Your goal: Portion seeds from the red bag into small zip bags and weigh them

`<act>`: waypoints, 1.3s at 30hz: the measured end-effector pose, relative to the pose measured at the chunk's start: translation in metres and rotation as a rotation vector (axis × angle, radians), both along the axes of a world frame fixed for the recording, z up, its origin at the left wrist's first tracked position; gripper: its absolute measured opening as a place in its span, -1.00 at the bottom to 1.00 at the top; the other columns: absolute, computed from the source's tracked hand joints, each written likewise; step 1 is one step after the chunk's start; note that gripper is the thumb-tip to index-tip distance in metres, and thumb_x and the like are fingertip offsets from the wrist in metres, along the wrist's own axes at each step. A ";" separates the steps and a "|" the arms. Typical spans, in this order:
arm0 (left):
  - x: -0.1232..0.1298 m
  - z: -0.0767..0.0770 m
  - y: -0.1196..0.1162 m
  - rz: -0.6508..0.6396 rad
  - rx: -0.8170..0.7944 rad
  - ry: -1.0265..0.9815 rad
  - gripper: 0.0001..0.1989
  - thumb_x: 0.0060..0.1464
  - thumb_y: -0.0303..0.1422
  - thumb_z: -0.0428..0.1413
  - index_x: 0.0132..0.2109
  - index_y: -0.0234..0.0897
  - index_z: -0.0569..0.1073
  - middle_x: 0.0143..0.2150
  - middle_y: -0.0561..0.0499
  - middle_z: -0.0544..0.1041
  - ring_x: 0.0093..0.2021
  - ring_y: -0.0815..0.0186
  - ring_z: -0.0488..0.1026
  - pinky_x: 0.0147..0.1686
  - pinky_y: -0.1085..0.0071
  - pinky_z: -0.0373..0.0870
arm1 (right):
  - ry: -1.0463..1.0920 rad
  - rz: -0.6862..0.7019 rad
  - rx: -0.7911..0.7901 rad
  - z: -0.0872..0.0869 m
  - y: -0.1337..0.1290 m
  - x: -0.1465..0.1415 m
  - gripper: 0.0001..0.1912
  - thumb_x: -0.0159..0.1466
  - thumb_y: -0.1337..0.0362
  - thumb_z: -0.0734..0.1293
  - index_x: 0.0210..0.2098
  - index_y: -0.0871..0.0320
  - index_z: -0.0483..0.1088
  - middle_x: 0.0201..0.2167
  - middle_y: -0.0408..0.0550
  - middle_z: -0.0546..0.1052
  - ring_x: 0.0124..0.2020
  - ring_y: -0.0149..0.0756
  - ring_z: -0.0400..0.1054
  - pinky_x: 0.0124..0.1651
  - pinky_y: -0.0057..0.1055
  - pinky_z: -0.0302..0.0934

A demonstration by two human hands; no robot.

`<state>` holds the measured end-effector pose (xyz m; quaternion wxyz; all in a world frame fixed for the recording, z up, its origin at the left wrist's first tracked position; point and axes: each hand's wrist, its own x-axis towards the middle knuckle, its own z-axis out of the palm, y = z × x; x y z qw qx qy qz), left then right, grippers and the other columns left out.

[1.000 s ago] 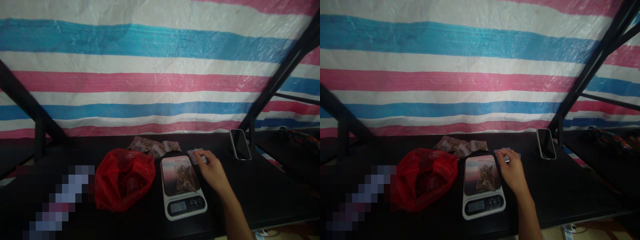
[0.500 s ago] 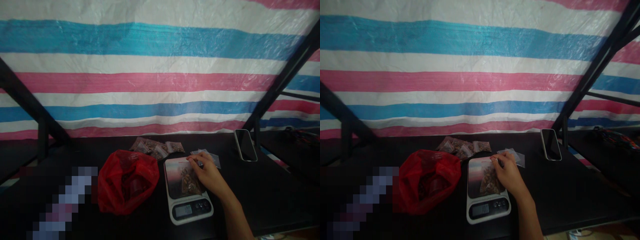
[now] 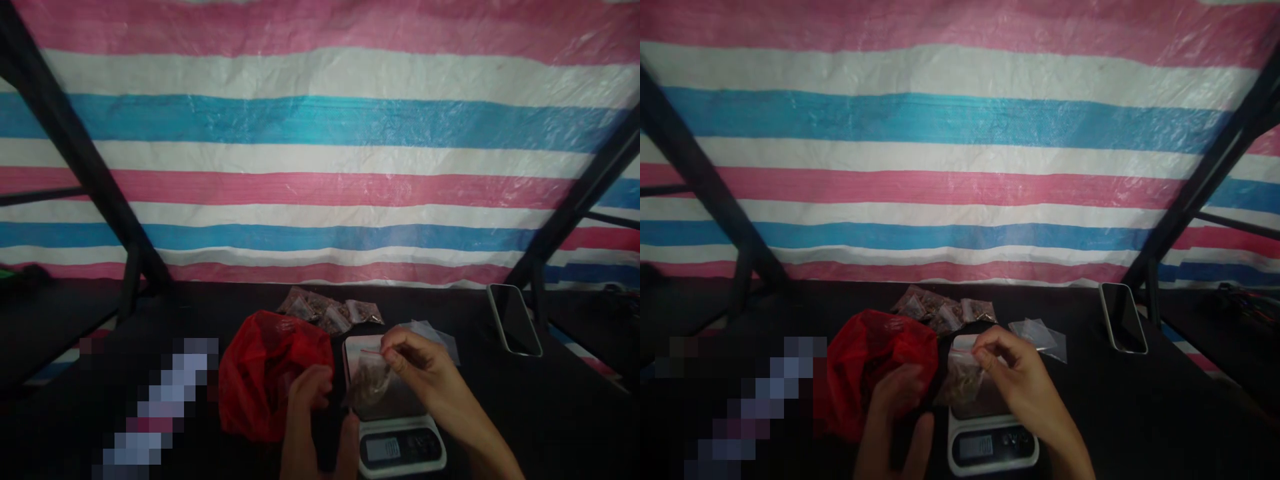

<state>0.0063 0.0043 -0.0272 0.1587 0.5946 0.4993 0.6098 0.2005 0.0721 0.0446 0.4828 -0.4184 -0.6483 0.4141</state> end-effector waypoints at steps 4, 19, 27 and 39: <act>0.002 0.034 0.040 -0.240 -0.445 -0.169 -0.63 0.35 -0.03 0.11 0.06 -0.18 0.56 0.04 -0.12 0.67 -0.02 0.10 0.62 0.00 0.20 0.53 | 0.193 -0.065 -0.010 -0.005 0.008 -0.030 -0.68 0.24 -0.06 0.56 -0.29 0.05 0.58 -0.38 -0.15 0.57 -0.33 -0.30 0.43 -0.28 -0.44 0.28; -0.037 0.015 0.045 -0.203 -0.339 -0.226 -0.68 0.32 -0.03 0.16 -0.19 -0.18 0.60 -0.21 0.00 0.66 -0.15 0.20 0.60 -0.11 0.41 0.50 | 0.208 -0.165 0.017 -0.031 0.002 -0.070 -0.65 0.26 -0.05 0.55 -0.18 0.03 0.49 -0.36 -0.15 0.57 -0.35 -0.32 0.47 -0.25 -0.47 0.38; -0.034 0.019 0.042 -0.206 -0.378 -0.397 -0.58 0.23 0.06 0.20 -0.27 -0.22 0.63 -0.35 0.02 0.65 -0.32 0.23 0.57 -0.30 0.44 0.50 | 0.207 -0.172 -0.014 -0.043 -0.003 -0.078 -0.55 0.26 -0.10 0.54 -0.01 0.01 0.49 -0.27 -0.08 0.64 -0.27 -0.24 0.56 -0.15 -0.38 0.46; -0.049 0.014 0.040 -0.215 -0.381 -0.463 -0.56 0.23 0.08 0.24 -0.18 -0.24 0.69 -0.22 -0.07 0.74 -0.22 0.17 0.67 -0.19 0.41 0.59 | 0.243 -0.100 -0.016 -0.028 -0.005 -0.100 -0.63 0.26 -0.04 0.55 -0.12 0.02 0.48 -0.36 -0.13 0.59 -0.31 -0.24 0.53 -0.20 -0.39 0.44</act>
